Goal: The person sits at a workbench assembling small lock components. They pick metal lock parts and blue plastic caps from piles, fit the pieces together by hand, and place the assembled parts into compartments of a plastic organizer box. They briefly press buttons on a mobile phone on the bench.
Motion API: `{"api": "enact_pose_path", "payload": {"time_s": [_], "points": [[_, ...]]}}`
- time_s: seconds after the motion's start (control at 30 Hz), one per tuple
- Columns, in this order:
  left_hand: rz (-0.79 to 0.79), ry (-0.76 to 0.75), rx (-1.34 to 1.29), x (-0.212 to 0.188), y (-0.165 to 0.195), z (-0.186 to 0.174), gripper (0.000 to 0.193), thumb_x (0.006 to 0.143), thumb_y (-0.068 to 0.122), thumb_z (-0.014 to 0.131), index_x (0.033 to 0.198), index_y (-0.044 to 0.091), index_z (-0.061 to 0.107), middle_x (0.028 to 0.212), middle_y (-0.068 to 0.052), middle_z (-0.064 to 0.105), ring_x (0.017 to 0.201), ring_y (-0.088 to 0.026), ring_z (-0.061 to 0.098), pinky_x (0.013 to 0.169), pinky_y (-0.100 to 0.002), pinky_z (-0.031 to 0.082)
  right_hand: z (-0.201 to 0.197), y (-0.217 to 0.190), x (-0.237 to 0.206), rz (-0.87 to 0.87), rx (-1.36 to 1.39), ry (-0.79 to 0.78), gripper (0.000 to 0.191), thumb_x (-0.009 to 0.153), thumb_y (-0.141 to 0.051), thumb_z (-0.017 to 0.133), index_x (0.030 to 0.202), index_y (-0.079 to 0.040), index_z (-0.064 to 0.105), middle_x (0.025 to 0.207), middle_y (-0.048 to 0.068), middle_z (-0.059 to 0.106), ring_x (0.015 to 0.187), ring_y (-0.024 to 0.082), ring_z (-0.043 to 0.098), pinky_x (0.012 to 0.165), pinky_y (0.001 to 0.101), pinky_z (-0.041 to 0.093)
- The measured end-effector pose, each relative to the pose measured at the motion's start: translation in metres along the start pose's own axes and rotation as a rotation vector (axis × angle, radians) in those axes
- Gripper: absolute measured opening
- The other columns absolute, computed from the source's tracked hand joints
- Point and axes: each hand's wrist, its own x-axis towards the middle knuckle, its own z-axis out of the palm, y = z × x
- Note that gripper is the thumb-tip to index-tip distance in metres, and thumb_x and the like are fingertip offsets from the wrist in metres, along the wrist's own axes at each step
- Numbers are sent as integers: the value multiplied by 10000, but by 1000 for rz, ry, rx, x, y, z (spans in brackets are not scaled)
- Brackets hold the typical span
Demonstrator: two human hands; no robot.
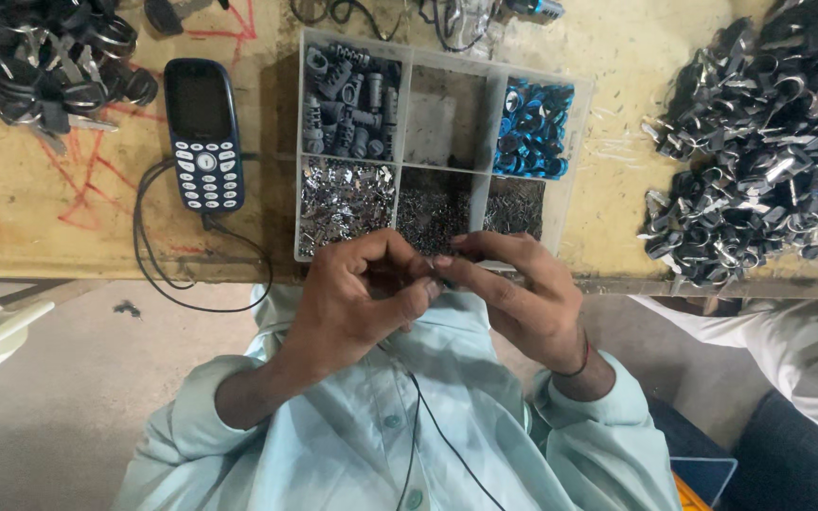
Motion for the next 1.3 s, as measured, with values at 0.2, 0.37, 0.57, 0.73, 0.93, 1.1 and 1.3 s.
{"api": "enact_pose_path", "payload": {"time_s": [0.2,0.37,0.57,0.73,0.93,1.1,1.3], "points": [[228,63,-43,-2,1,14,118,976,65,698,1019,8,604,911,4,641,757,-60,652,635,-223,602,-5,-5,4,-18,-105,-81,451,789,45,820,1221,-63,753,1146,93,692,899,206,712,758,332,574],[482,77,-6,-5,-4,23,227,942,-3,733,1161,-9,676,1108,-147,727,1019,-197,739,907,-300,632,3,-32,19,240,-4,77,346,833,20,840,1151,7,705,1086,109,680,853,180,723,723,297,596],[573,45,168,7,-11,4,168,949,-9,758,1108,45,756,1092,-113,790,984,-145,781,859,-281,654,-30,27,51,528,-269,53,87,966,-7,789,1045,-39,771,917,118,728,732,168,696,645,331,531],[597,-24,212,15,-10,4,153,934,6,766,1076,57,741,1067,-98,791,922,-149,775,776,-267,622,-19,77,54,483,-195,96,121,993,-58,772,1049,-11,676,954,149,698,794,279,698,706,362,540],[703,-28,304,21,-13,1,162,947,7,769,1072,79,696,1087,-95,769,942,-180,777,797,-278,626,-17,80,46,373,-266,10,186,948,-51,793,1064,7,660,983,179,684,811,299,688,691,370,530],[964,122,564,18,-7,-7,244,932,-46,761,1146,35,675,1165,-110,718,1055,-272,741,898,-343,621,-33,76,45,600,140,77,110,1045,-7,687,1109,12,599,952,93,699,802,139,721,687,288,547],[1051,-45,1016,16,1,-11,287,843,38,714,1122,-6,667,1298,-175,653,1168,-320,671,889,-390,601,-34,33,10,891,857,-71,207,953,53,661,1158,27,642,908,72,690,757,137,698,673,284,592]]}}
